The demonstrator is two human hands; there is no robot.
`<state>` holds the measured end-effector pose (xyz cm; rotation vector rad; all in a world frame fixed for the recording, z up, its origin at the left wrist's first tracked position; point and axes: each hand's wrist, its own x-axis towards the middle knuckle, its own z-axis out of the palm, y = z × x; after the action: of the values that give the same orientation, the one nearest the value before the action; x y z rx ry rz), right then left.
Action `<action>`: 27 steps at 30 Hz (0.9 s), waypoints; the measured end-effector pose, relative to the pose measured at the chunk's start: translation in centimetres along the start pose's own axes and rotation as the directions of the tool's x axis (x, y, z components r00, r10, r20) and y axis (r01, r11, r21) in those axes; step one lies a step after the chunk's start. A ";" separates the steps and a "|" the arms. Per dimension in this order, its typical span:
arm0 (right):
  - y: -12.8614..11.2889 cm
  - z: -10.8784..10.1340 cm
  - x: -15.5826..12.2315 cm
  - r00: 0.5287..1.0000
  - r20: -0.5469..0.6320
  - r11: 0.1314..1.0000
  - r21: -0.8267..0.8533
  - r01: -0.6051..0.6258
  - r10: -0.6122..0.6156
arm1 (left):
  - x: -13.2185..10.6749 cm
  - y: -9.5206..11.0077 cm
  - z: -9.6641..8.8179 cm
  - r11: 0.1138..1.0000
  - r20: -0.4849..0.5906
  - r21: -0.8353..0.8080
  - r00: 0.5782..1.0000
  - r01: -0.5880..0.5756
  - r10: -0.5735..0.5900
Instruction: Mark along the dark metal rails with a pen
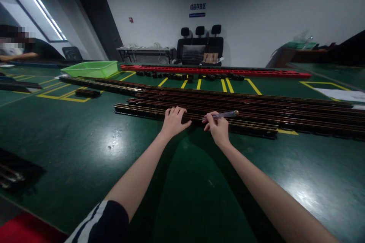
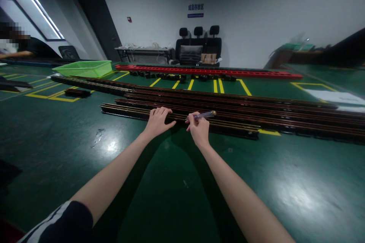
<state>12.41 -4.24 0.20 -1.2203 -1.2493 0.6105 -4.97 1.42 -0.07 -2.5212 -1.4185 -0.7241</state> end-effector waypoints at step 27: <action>-0.5 0.0 -0.2 0.998 0.020 0.995 -0.074 0.065 -0.064 | -0.2 0.1 0.0 1.000 -0.040 0.008 0.999 -0.005 0.005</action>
<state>12.21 -4.54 0.64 -1.2339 -1.3311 0.5323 -4.97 1.26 -0.19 -2.4883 -1.3991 -0.7624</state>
